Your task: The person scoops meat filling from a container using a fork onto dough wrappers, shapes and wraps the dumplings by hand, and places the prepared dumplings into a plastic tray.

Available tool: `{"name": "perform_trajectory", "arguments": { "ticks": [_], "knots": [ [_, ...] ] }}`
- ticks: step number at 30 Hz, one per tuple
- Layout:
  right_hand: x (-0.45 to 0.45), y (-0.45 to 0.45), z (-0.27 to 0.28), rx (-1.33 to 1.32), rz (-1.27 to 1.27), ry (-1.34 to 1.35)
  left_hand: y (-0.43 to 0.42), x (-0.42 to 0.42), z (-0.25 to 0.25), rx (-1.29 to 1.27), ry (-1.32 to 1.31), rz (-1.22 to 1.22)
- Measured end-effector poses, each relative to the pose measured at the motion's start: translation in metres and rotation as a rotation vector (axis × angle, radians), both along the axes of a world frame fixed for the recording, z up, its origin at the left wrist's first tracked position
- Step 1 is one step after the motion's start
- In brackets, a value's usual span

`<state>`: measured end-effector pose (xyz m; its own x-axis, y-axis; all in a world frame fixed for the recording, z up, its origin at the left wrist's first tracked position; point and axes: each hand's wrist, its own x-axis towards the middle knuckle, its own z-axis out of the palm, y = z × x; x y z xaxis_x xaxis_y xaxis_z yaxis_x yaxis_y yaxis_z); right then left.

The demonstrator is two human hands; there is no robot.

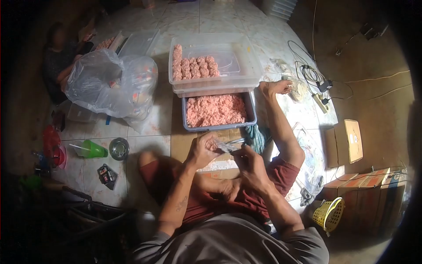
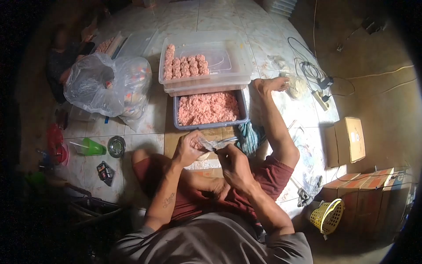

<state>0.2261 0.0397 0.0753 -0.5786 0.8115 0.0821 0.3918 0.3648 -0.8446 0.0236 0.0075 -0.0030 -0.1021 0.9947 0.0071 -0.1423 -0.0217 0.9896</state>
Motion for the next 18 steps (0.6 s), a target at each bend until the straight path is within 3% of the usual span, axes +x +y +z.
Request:
{"name": "perform_trajectory", "arguments": {
  "ticks": [1,3,4,5,6,8,10,12,14,16,18],
  "knots": [
    [0.001,-0.003,0.013,-0.094,-0.089,0.047,-0.004,-0.010,0.002,0.256,0.365,0.077],
    [0.003,-0.008,0.003,-0.233,-0.150,0.116,-0.002,-0.004,0.004,0.218,0.470,0.090],
    [0.005,-0.006,-0.011,-0.134,-0.004,-0.015,-0.001,0.002,0.004,0.184,0.577,0.102],
    [0.003,-0.006,-0.012,-0.083,-0.011,-0.003,0.006,0.008,0.006,0.242,0.603,0.161],
    [0.000,-0.003,-0.010,-0.024,-0.016,0.011,0.005,0.006,0.009,0.252,0.604,0.161],
    [0.005,-0.006,0.007,-0.175,-0.152,0.138,-0.004,0.001,0.019,0.251,0.203,0.140],
    [0.007,-0.004,0.003,-0.134,-0.182,0.143,-0.001,0.001,-0.005,0.205,0.085,0.117],
    [0.002,-0.006,-0.012,-0.137,-0.010,-0.019,0.005,0.003,-0.005,0.150,0.679,0.105],
    [0.004,-0.002,-0.015,-0.049,-0.018,0.001,0.004,0.003,0.002,0.065,0.561,0.101],
    [0.011,-0.005,0.001,-0.185,-0.157,0.160,-0.007,-0.011,0.001,0.280,0.308,0.113],
    [0.005,-0.007,-0.005,-0.272,-0.067,0.068,-0.007,-0.008,-0.013,0.158,0.185,0.019]
  ]
}}
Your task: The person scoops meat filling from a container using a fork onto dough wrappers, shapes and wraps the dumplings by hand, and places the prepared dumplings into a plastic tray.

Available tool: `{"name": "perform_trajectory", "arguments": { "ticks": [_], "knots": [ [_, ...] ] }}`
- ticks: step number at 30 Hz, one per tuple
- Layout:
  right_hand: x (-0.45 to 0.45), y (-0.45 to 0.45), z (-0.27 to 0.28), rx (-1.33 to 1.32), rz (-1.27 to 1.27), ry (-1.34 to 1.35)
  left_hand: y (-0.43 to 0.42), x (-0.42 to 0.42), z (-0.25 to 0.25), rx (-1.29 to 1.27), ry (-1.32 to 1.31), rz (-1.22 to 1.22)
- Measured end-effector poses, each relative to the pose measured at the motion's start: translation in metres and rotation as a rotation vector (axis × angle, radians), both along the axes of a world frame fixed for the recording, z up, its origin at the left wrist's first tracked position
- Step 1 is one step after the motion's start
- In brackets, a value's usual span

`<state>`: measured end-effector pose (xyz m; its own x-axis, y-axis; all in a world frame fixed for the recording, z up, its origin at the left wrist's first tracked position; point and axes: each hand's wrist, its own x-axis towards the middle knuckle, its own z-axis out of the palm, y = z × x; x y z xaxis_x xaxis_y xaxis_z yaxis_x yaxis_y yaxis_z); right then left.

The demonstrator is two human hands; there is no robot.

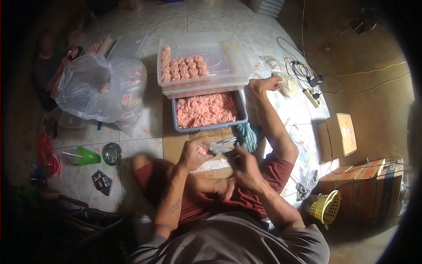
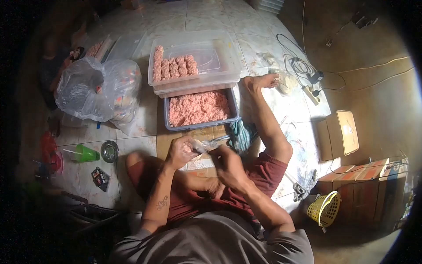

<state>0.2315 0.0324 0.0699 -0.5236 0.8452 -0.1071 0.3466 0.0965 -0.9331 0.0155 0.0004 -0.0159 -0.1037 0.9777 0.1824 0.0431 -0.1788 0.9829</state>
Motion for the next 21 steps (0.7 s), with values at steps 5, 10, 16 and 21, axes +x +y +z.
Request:
{"name": "perform_trajectory", "arguments": {
  "ticks": [5,10,16,21],
  "knots": [
    [0.003,0.034,-0.027,0.287,-0.046,-0.101,-0.006,-0.006,-0.004,-0.016,0.128,0.160],
    [0.017,0.100,-0.054,0.669,-0.258,-0.462,-0.032,-0.026,-0.008,-0.330,0.213,0.132],
    [-0.045,0.098,-0.067,0.635,0.032,-0.267,-0.024,-0.014,-0.027,-0.232,-0.338,0.103],
    [-0.067,0.117,-0.074,0.861,0.112,-0.279,-0.014,-0.016,-0.014,-0.207,-0.759,0.086]
  ]
}}
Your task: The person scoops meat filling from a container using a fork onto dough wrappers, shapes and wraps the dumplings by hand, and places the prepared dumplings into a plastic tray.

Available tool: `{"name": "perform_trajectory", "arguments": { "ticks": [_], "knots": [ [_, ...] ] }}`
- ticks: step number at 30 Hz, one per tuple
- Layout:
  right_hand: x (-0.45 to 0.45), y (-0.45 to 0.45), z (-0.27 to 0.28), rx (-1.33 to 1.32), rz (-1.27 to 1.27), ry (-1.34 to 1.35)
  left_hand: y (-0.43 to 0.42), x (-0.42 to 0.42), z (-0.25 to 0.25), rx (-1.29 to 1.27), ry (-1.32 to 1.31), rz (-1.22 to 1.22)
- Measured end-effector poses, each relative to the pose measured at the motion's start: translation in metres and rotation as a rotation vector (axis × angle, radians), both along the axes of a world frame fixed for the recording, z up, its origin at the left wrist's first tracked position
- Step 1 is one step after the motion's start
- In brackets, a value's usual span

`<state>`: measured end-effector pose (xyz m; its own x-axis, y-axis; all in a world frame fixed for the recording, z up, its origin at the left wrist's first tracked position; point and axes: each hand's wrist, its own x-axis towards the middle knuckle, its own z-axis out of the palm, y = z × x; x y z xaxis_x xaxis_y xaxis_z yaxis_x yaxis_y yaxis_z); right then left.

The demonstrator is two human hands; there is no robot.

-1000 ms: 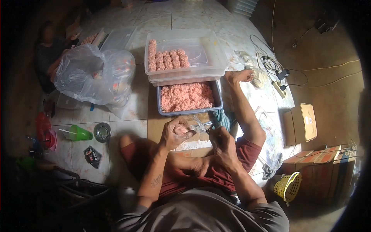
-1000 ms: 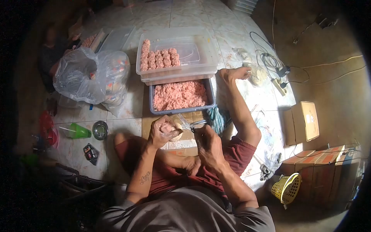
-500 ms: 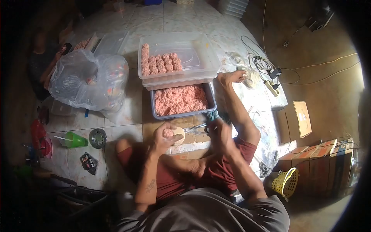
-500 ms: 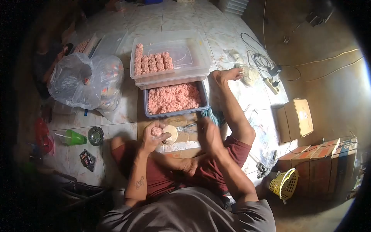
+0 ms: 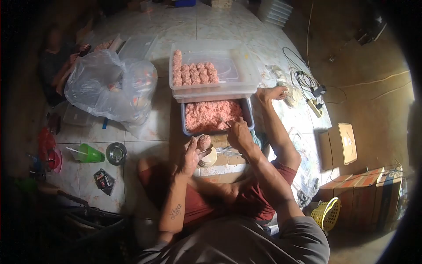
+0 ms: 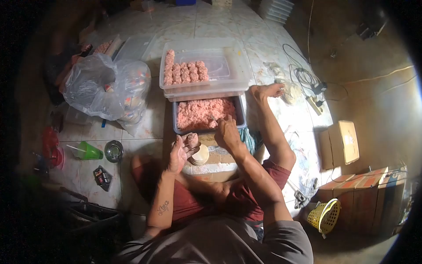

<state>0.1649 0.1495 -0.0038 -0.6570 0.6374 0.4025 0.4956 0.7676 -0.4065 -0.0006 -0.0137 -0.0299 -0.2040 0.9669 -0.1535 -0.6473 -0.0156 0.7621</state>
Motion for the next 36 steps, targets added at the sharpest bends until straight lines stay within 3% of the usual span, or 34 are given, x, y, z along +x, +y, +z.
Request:
{"name": "perform_trajectory", "arguments": {
  "ticks": [1,2,3,5,7,9,11,13,15,16,17,18,19,23,24,25,27,29,31,33,35,36],
  "knots": [
    [-0.007,-0.004,0.007,0.126,0.039,0.011,0.005,-0.001,0.003,0.028,-0.034,0.018],
    [-0.016,-0.008,0.005,0.077,0.037,0.116,0.008,-0.001,0.013,0.037,-0.028,0.040],
    [-0.025,-0.025,0.037,-0.212,0.070,0.140,0.011,0.000,0.020,0.087,-0.053,0.081],
    [-0.039,-0.033,0.043,-0.330,0.188,0.203,0.019,-0.005,0.015,0.127,0.013,0.058],
    [-0.051,-0.032,0.058,-0.235,0.235,0.149,0.023,-0.016,0.016,0.176,0.058,-0.017],
    [-0.066,-0.010,0.070,-0.360,0.159,-0.131,0.028,-0.023,0.027,0.128,0.185,0.162],
    [-0.082,0.016,0.095,-0.293,0.187,-0.017,0.024,-0.043,0.037,0.116,0.182,0.347],
    [-0.112,0.053,0.128,-0.241,0.263,0.184,0.019,-0.077,0.011,0.012,0.242,0.468],
    [-0.151,0.108,0.142,-0.160,0.271,0.088,0.014,-0.101,-0.043,-0.103,0.237,0.557],
    [-0.172,0.126,0.156,-0.275,0.220,0.036,0.016,-0.108,-0.059,-0.227,0.232,0.644],
    [-0.193,0.142,0.166,-0.391,0.170,-0.017,0.020,-0.107,-0.049,-0.245,0.085,0.764],
    [-0.214,0.168,0.159,-0.393,0.168,-0.023,0.022,-0.113,-0.057,-0.175,-0.054,0.730],
    [-0.234,0.199,0.139,-0.119,0.216,-0.193,0.023,-0.120,-0.066,-0.104,-0.189,0.694],
    [-0.291,0.263,0.073,0.524,0.393,-0.673,0.034,-0.133,-0.062,-0.191,-0.102,0.713],
    [-0.292,0.224,0.110,-0.411,0.067,-0.533,0.034,-0.134,-0.065,-0.186,-0.124,0.718],
    [-0.296,0.236,0.094,-0.417,0.069,-0.541,0.033,-0.135,-0.068,-0.184,-0.145,0.722],
    [-0.299,0.253,0.059,-0.045,0.427,-0.358,0.030,-0.136,-0.069,-0.177,-0.140,0.716],
    [-0.292,0.247,0.075,0.104,0.484,-0.631,0.030,-0.135,-0.070,-0.161,-0.129,0.708],
    [-0.283,0.245,0.084,-0.328,0.403,-0.358,0.033,-0.134,-0.070,-0.202,-0.098,0.714],
    [-0.267,0.224,0.108,-0.092,0.269,-0.062,0.038,-0.134,-0.070,-0.244,-0.093,0.701],
    [-0.230,0.190,0.152,-0.263,0.047,0.093,0.037,-0.129,-0.067,-0.302,-0.099,0.670],
    [-0.210,0.184,0.157,-0.117,0.145,0.227,0.036,-0.127,-0.066,-0.325,0.043,0.679]
  ]
}}
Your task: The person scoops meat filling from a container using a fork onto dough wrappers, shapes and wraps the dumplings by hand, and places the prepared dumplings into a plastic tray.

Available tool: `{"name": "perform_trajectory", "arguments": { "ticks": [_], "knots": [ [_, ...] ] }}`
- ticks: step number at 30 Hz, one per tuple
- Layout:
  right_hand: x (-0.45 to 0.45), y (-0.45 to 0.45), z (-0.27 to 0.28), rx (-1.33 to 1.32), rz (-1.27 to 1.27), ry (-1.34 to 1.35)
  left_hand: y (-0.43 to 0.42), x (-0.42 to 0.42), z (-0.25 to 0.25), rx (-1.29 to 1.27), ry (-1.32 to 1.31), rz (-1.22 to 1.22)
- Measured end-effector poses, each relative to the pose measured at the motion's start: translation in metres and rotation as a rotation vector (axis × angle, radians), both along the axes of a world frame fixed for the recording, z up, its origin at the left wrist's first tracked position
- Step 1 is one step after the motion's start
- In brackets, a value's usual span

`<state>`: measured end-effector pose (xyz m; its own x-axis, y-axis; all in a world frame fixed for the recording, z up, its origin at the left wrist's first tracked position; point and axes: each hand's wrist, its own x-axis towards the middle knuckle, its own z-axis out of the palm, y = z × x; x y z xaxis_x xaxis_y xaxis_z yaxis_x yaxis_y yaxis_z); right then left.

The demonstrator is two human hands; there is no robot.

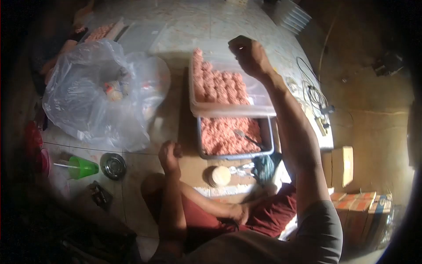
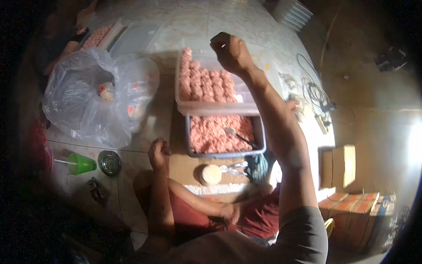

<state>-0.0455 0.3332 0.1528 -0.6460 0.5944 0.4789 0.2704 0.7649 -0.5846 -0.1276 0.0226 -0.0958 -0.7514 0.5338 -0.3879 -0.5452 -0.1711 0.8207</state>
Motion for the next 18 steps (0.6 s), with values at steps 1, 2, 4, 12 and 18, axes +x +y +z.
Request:
{"name": "perform_trajectory", "arguments": {
  "ticks": [1,2,4,12,18],
  "knots": [
    [0.026,-0.008,0.006,-0.004,-0.021,-0.013,-0.002,0.004,0.002,-0.062,0.126,-0.014],
    [0.053,-0.025,0.016,0.034,-0.040,-0.155,-0.005,0.009,0.005,-0.060,0.118,-0.034],
    [0.101,-0.060,0.020,0.021,-0.103,-0.393,-0.012,0.017,0.013,-0.166,0.170,-0.070],
    [0.225,-0.055,-0.189,-0.022,-0.080,-0.751,-0.033,0.099,0.006,-0.201,0.895,-0.532],
    [0.197,-0.067,-0.223,0.088,-0.063,-0.729,-0.037,0.142,-0.030,-0.392,1.865,-0.749]
  ]
}}
